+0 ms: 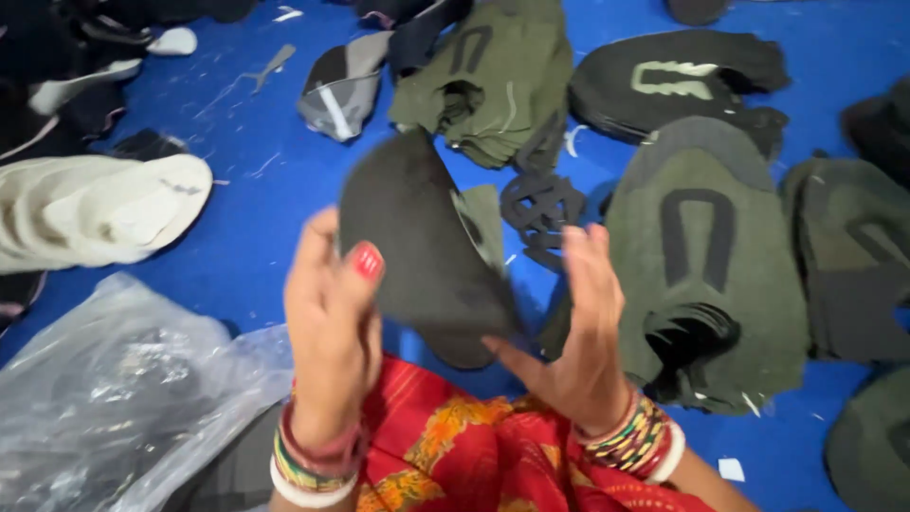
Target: The person assembles and inspects fabric components for shoe uppers.
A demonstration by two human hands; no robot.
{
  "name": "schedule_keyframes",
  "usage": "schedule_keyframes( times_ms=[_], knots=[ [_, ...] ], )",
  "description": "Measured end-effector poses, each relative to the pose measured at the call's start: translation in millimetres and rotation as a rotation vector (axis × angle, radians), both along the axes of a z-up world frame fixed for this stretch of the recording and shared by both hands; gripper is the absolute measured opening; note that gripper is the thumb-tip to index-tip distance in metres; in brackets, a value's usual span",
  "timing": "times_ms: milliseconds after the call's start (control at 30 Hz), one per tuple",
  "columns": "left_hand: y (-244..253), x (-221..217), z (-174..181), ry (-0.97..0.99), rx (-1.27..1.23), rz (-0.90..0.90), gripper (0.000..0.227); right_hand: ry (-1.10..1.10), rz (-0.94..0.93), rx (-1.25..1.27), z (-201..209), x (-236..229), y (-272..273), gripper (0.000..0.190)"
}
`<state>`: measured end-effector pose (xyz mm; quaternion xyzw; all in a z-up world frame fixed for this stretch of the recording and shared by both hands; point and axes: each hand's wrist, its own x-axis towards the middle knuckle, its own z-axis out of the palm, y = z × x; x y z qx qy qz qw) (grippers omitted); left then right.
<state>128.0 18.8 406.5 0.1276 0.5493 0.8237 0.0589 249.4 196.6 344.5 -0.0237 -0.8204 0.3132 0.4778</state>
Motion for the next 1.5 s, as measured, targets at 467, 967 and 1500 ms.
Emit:
schedule_keyframes(
  times_ms=[467, 967, 1500],
  knots=[
    [85.9, -11.7, -97.3, 0.182, -0.17, -0.784, 0.067, -0.513, 0.25, -0.564, 99.0, 62.9, 141.2, 0.042],
    [212.3, 2.5, -173.7, 0.091, -0.056, -0.755, 0.071, -0.595, 0.038, -0.678, -41.5, 75.0, 267.3, 0.05],
    [185.1, -5.0, -266.0, 0.21, -0.335, -0.296, 0.041, -0.265, 0.081, -1.144, -125.4, 111.9, 290.4, 0.055]
  ],
)
